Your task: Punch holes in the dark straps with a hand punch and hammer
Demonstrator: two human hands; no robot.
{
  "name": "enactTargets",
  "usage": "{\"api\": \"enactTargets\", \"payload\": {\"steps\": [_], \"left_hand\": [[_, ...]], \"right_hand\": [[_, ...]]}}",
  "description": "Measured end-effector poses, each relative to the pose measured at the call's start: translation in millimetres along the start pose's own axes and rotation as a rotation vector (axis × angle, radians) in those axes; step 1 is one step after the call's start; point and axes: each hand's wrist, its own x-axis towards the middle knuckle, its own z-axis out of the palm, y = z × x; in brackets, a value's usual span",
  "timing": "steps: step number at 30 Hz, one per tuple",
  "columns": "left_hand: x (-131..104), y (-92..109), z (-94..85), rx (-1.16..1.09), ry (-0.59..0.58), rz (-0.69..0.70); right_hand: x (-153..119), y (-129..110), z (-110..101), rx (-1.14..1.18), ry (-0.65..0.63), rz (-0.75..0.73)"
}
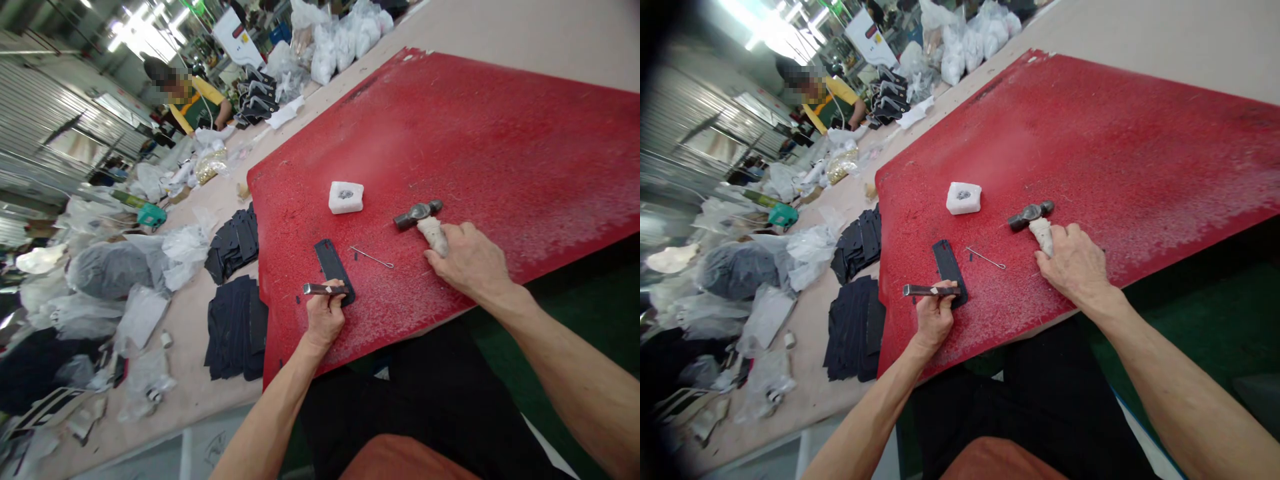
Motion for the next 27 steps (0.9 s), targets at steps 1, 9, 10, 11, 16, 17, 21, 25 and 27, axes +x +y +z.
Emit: {"api": "enactTargets", "payload": {"steps": [1,9,10,11,16,17,21,25,27], "left_hand": [[0,0,0.2,-0.008,0.000,-0.003],[-2,-1,3.3,-0.078,-0.015,-0.066],[-2,-2,3.7,-0.080,-0.016,-0.073],[-2,-2,4.0,-0.082,-0.017,-0.080],[-3,0,3.7,-0.119,-0.040,-0.110],[-2,0,3.4,-0.123,-0.046,-0.116],[-2,-1,3.2,-0.143,-0.028,-0.115],[-1,-4,3.5,-0.150,-0.001,-0.090],[-1,-4,2.7,-0.126,0.003,-0.080]], "right_hand": [[2,-1,0,0.025,-0.035,0.026],[18,-1,-2,1.162,-0.354,0.446],[17,-1,-2,1.298,-0.403,0.474],[15,-1,-3,1.396,-0.440,0.492],[14,-8,-6,1.501,-0.432,0.535],[14,-9,-7,1.493,-0.420,0.538],[16,-14,-7,1.429,-0.376,0.536],[15,-13,-4,1.396,-0.354,0.517],[15,-12,-1,1.396,-0.340,0.510]]}}
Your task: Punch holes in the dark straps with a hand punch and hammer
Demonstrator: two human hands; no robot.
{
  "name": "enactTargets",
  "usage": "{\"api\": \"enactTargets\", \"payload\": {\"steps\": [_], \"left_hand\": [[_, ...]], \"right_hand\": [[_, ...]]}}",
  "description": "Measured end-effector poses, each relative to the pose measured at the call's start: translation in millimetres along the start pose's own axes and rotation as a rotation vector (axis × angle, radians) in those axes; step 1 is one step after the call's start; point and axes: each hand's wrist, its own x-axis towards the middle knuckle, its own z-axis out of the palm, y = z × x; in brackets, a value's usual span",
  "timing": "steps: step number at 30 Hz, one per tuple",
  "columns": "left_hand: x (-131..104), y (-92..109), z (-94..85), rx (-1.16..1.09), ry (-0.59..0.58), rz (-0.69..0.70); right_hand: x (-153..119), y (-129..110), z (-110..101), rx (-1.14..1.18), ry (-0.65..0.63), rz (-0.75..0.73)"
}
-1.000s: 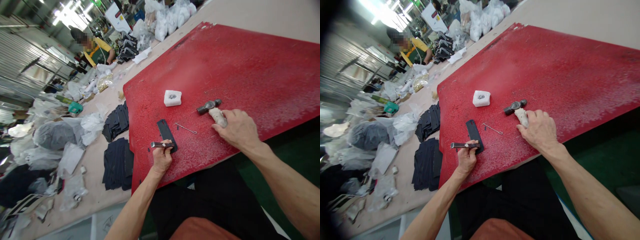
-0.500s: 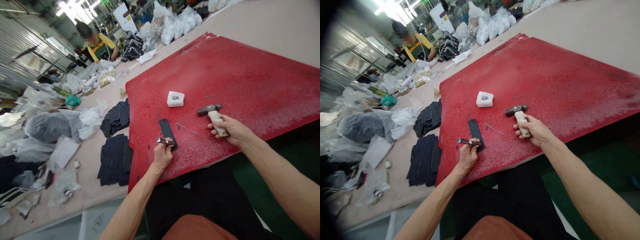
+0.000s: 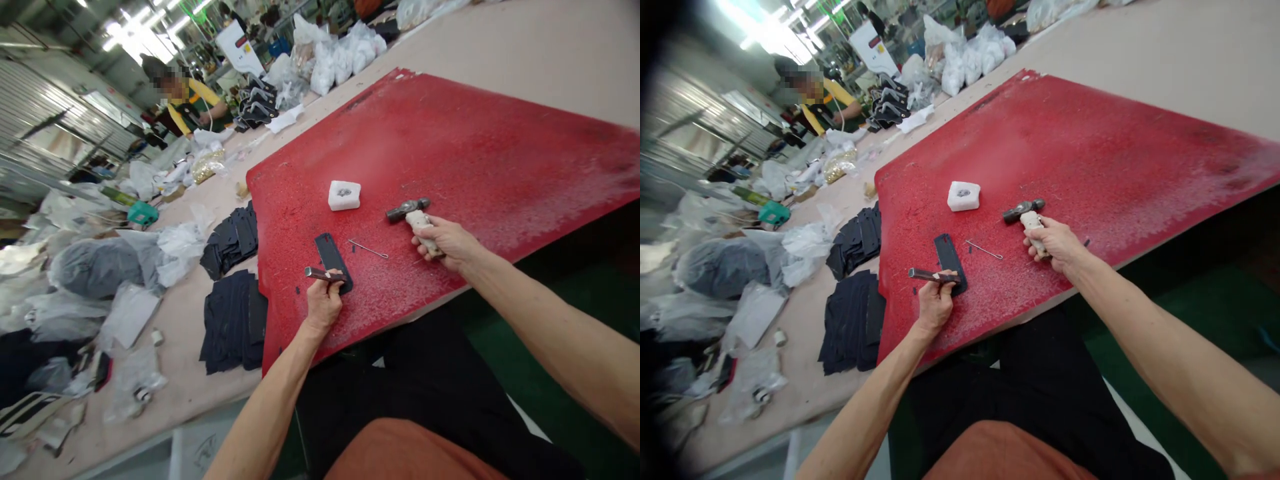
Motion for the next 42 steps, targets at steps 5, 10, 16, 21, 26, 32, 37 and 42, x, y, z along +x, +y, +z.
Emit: {"api": "enactTargets", "payload": {"steps": [5,10,16,21,26,32,37,42], "left_hand": [[2,8,-4.4,0.063,-0.013,-0.008],[5,15,-7.3,0.117,-0.042,-0.025],[7,20,-7.7,0.141,-0.056,-0.012],[7,19,-7.4,0.159,-0.057,-0.012],[6,13,-5.4,0.150,-0.034,-0.006],[6,16,-4.3,0.134,-0.047,-0.012],[8,16,-4.1,0.093,-0.071,-0.032],[8,12,-2.5,0.077,-0.076,-0.043]], "right_hand": [[3,3,0,0.016,-0.004,-0.041],[2,3,-2,0.035,-0.029,-0.076],[3,7,-6,0.060,-0.064,-0.093],[5,9,-6,0.059,-0.065,-0.104],[4,10,-5,0.016,-0.049,-0.113],[7,14,-6,-0.030,-0.037,-0.119],[6,14,-4,-0.044,-0.023,-0.128],[1,13,-2,-0.065,-0.013,-0.140]]}}
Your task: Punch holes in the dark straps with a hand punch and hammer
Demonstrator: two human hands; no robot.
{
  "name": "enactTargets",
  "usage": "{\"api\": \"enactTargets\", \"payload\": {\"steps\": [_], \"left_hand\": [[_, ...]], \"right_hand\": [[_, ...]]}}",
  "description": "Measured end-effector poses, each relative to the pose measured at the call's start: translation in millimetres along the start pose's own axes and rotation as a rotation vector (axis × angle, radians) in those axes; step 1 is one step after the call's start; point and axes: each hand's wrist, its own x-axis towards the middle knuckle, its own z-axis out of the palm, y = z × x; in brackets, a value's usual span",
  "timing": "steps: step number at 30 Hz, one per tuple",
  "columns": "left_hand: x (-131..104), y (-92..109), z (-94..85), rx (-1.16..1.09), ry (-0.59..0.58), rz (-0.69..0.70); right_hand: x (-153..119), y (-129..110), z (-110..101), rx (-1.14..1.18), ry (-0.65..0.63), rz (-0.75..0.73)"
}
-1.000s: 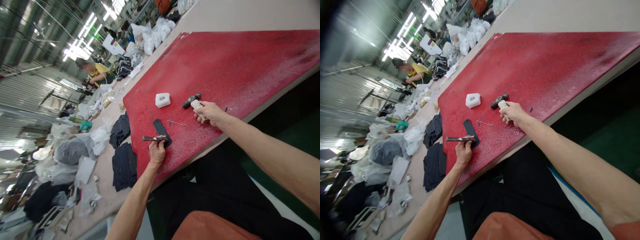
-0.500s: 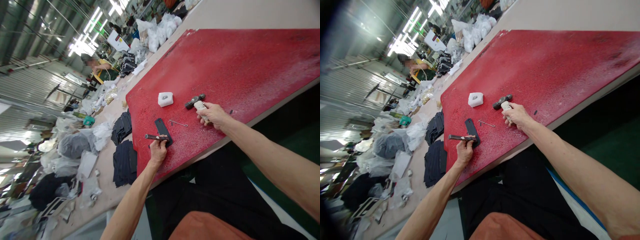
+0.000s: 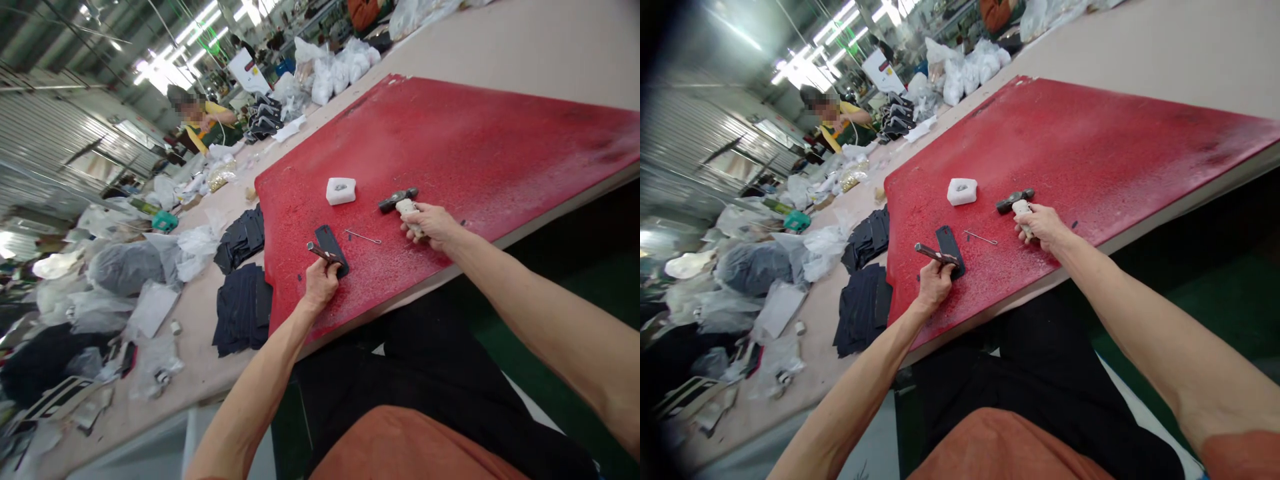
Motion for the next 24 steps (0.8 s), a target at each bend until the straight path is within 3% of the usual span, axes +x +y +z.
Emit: {"api": "enactTargets", "payload": {"steps": [24], "left_hand": [[1.0,-1.0,2.2,0.041,0.007,0.049]], "right_hand": [[-8.5,-4.2,-1.9,0.038,-0.062,0.037]]}}
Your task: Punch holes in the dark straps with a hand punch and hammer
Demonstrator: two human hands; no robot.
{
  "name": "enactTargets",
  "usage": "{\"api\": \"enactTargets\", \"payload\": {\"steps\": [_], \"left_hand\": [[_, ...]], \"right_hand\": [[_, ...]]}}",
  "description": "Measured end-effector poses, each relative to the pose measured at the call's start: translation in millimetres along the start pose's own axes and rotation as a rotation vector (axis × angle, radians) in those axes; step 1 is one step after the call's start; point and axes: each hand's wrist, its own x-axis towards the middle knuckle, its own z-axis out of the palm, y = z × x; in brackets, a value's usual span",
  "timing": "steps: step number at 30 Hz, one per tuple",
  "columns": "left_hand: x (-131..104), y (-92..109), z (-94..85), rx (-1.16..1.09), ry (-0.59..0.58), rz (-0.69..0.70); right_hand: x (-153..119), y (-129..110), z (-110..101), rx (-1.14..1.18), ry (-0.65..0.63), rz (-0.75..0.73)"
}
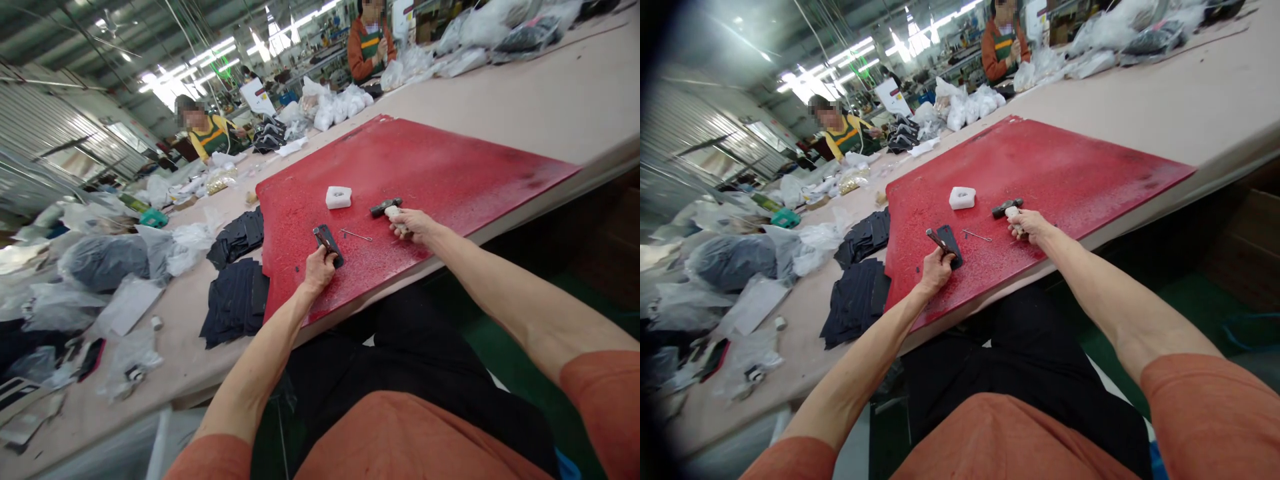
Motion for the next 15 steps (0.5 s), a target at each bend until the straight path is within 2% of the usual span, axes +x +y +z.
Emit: {"api": "enactTargets", "payload": {"steps": [8,15], "left_hand": [[0.2,2.9,-4.5,0.035,-0.100,-0.074],[-3.2,6.9,-7.2,0.041,-0.084,-0.083]], "right_hand": [[1.5,6.7,1.8,0.003,0.005,0.003],[-4.2,7.2,4.7,-0.029,0.004,-0.016]]}}
